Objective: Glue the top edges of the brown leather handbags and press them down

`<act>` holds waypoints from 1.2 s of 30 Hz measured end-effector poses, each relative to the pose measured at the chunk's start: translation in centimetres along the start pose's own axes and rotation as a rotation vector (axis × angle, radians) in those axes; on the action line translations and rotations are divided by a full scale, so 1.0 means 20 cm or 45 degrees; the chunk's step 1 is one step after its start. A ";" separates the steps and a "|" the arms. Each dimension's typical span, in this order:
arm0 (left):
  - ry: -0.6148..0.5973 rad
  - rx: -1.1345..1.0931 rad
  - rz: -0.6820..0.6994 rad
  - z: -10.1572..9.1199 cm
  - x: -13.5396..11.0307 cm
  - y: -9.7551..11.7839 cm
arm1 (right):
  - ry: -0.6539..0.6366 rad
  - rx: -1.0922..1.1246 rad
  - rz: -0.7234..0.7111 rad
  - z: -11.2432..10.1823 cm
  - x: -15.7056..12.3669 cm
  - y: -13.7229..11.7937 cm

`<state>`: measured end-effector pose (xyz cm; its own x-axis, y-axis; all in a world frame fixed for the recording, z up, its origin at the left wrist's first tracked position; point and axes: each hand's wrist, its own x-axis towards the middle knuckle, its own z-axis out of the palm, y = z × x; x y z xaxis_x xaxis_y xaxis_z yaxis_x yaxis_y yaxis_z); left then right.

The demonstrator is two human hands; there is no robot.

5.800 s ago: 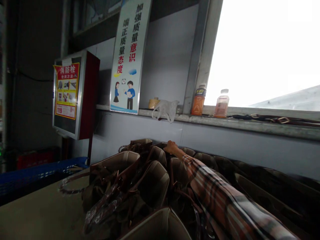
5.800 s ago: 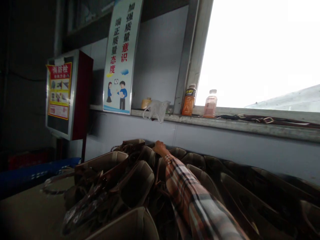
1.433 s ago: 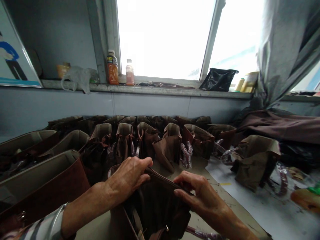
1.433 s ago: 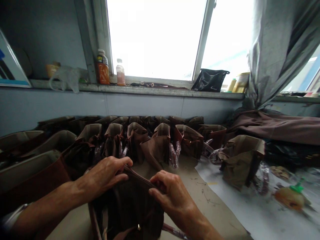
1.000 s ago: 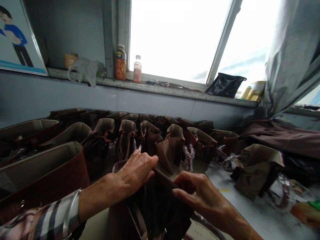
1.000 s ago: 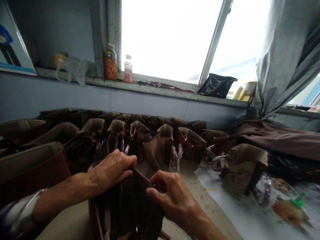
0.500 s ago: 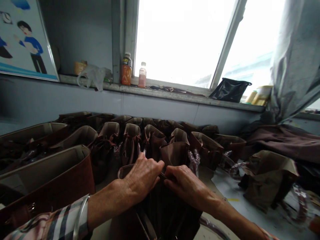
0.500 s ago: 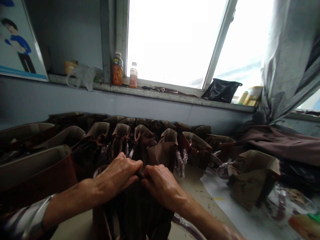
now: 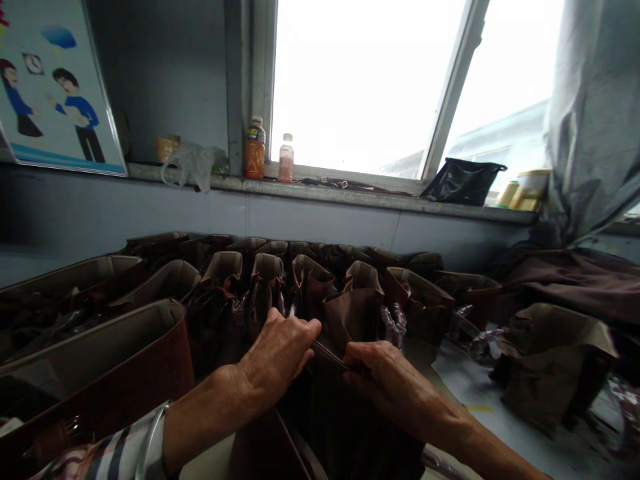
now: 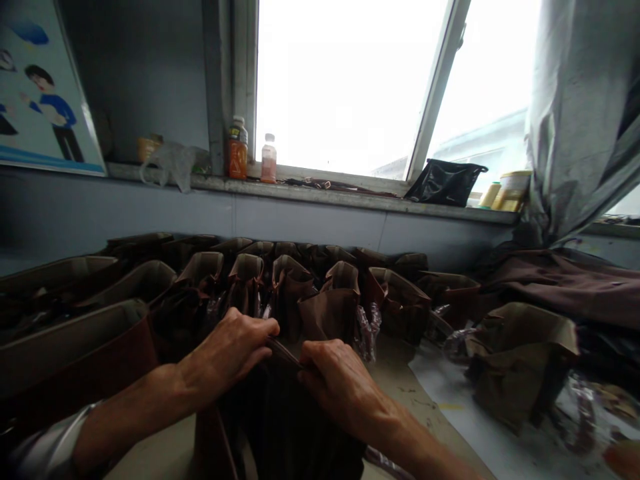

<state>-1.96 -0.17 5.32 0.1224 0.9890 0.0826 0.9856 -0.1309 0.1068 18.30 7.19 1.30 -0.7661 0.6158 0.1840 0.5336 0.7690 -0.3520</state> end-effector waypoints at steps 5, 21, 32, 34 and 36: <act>-0.072 0.097 -0.008 -0.05 0.01 0.05 | 0.000 0.003 -0.043 -0.01 -0.02 -0.01; 0.023 0.078 0.083 0.01 0.03 -0.02 | -0.057 -0.065 -0.008 -0.06 -0.02 -0.01; 0.042 -0.038 0.335 0.03 0.06 -0.05 | -0.175 -0.052 -0.121 -0.09 0.14 -0.06; 0.050 -0.003 0.329 0.01 0.07 -0.05 | -0.189 -0.057 -0.154 -0.10 0.16 -0.08; 0.034 0.031 0.312 -0.02 0.06 -0.04 | -0.207 -0.070 -0.183 -0.11 0.18 -0.09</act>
<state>-2.58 1.11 5.75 0.3556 0.9256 0.1293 0.9293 -0.3649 0.0564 15.42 8.36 4.58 -0.8808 0.4672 0.0770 0.4303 0.8577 -0.2816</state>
